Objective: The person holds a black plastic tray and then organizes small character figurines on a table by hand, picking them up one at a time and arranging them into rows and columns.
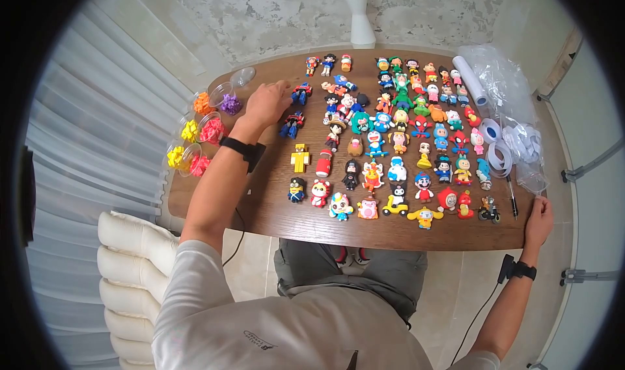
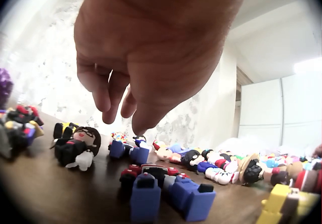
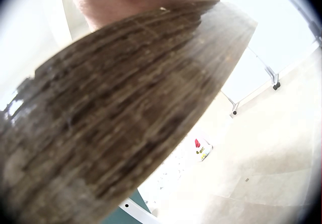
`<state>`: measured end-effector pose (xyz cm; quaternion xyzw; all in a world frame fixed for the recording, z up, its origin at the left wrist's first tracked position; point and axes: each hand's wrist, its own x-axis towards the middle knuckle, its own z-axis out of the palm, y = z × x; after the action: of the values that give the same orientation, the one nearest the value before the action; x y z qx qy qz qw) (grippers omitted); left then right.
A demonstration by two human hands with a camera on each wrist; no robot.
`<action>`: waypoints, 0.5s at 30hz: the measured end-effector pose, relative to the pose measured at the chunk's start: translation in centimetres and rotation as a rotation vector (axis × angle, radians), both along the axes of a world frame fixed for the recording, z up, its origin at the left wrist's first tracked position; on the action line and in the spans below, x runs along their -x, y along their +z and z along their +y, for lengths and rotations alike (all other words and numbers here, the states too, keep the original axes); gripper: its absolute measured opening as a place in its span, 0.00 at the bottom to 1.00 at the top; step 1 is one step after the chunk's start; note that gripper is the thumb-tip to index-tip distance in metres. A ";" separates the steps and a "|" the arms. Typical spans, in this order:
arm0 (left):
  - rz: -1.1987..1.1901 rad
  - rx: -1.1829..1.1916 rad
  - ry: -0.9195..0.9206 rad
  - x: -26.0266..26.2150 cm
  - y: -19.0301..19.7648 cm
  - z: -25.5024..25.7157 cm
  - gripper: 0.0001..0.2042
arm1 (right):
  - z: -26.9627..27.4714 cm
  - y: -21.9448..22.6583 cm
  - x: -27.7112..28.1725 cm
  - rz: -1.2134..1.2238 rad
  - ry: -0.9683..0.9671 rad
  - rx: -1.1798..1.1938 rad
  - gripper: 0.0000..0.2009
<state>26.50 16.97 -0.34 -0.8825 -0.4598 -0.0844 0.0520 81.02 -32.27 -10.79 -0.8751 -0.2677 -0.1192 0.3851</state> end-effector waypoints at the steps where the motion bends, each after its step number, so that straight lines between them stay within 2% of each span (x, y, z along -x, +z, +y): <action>1: 0.043 -0.030 -0.018 -0.4 -0.6 0.7 0.18 | 0.0 0.0 -0.1 0.003 -0.008 -0.001 0.17; 8: 0.195 0.057 0.035 -3.0 -1.8 2.6 0.15 | 0.2 0.4 0.7 0.007 -0.044 -0.004 0.17; 12: 0.179 0.042 0.037 -3.1 -2.4 3.1 0.15 | 0.3 0.5 0.7 0.001 -0.050 -0.009 0.17; 15: 0.124 0.044 -0.004 -2.3 -1.4 2.3 0.16 | 0.4 0.5 0.7 0.000 -0.051 -0.016 0.17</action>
<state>28.76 19.30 -1.73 -0.8880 -0.4555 -0.0196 0.0606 80.28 -31.88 -10.34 -0.8786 -0.2443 -0.1312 0.3888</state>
